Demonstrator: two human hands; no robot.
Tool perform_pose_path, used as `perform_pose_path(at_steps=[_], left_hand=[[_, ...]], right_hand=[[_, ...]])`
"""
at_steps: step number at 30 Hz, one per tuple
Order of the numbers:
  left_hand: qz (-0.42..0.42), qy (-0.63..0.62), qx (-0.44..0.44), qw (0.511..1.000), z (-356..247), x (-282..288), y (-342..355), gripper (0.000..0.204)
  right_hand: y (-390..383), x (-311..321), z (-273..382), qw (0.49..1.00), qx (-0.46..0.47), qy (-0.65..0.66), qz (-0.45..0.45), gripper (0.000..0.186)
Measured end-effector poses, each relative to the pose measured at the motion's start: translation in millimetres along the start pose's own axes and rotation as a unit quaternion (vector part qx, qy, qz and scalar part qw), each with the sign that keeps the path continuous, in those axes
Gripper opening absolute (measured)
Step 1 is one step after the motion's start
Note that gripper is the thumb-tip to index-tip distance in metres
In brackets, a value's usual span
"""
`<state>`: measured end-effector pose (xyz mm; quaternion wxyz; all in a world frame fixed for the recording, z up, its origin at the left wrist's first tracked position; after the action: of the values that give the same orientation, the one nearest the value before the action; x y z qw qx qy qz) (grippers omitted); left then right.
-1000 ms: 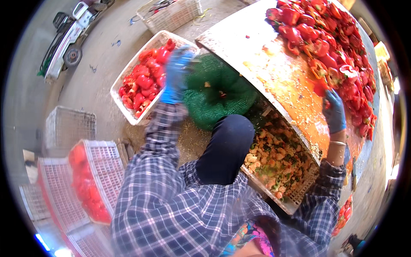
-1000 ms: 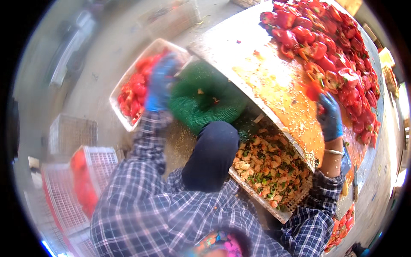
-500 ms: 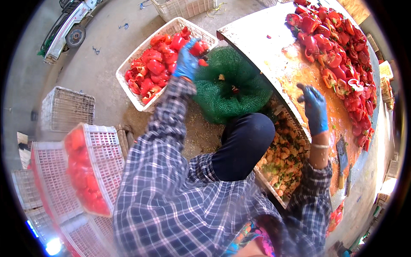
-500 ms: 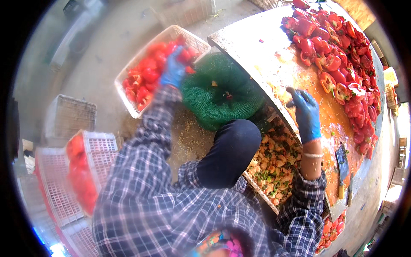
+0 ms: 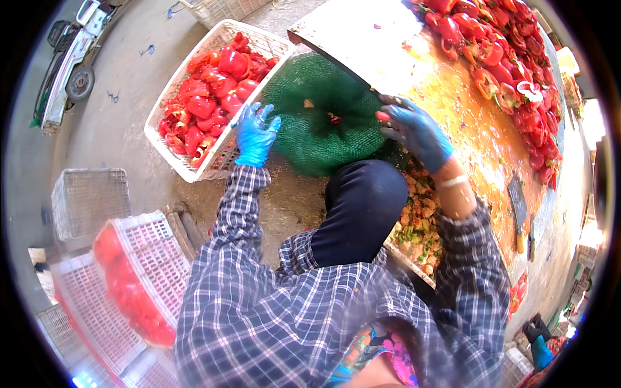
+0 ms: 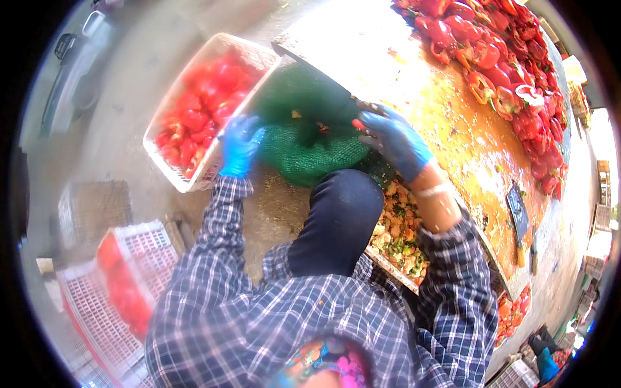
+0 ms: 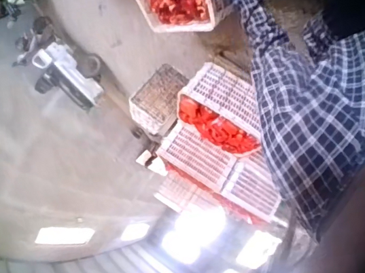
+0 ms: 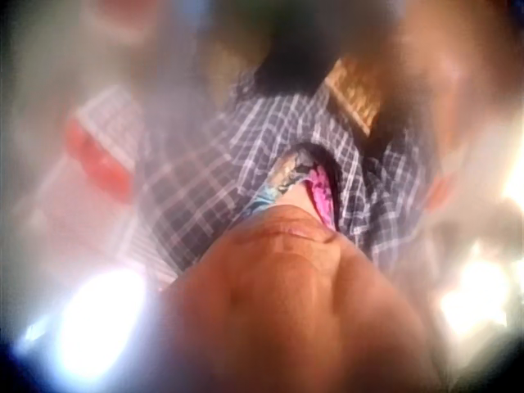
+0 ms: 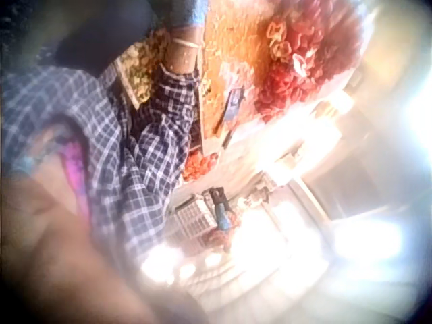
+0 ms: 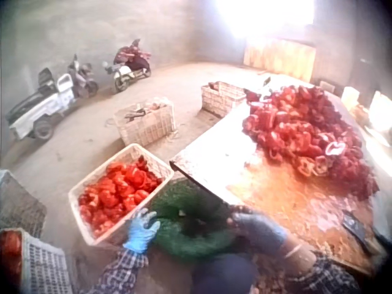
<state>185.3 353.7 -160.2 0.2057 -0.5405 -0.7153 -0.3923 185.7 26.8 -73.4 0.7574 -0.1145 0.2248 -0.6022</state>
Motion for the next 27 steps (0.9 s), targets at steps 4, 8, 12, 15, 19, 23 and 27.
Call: perform_pose_path(at_steps=[4,8,12,15,19,23,27], left_hand=[[0.018,-0.059,0.206,0.977,49,-22,-39,0.049],[0.041,-0.088,0.436,0.895,93,-60,-75,0.075],[-0.074,-0.292,0.469,0.83,138,-92,-59,0.081],[-0.145,-0.358,0.418,0.822,132,-82,-29,0.06],[-0.129,-0.211,0.42,0.873,135,-67,-12,0.044],[-0.164,-0.214,0.467,0.842,141,-64,-18,0.04],[-0.139,-0.273,0.396,0.866,124,-62,-13,0.032]], right_hand=[[-1,-10,31,0.974,0.114,-0.191,-0.035,0.046],[-46,27,7,0.98,0.039,-0.194,-0.022,0.04],[-92,91,-41,0.977,0.0,-0.169,-0.132,0.037],[-131,136,-67,0.971,-0.02,-0.132,-0.198,0.034],[-171,166,-92,0.962,-0.036,-0.099,-0.251,0.03],[-191,179,-106,0.956,-0.054,-0.083,-0.277,0.032],[-203,180,-110,0.961,-0.043,-0.06,-0.265,0.031]])
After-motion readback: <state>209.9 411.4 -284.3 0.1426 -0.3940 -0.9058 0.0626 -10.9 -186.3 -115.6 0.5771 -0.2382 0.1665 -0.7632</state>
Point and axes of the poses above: each hand's wrist, its own y-axis towards the middle knuckle, its own x-axis out of the back of the hand, z = x × y, the point moved 10 cm from there along y, towards the middle knuckle, and after that the axes turned 4 degrees about -y, right-handed, at the moved point
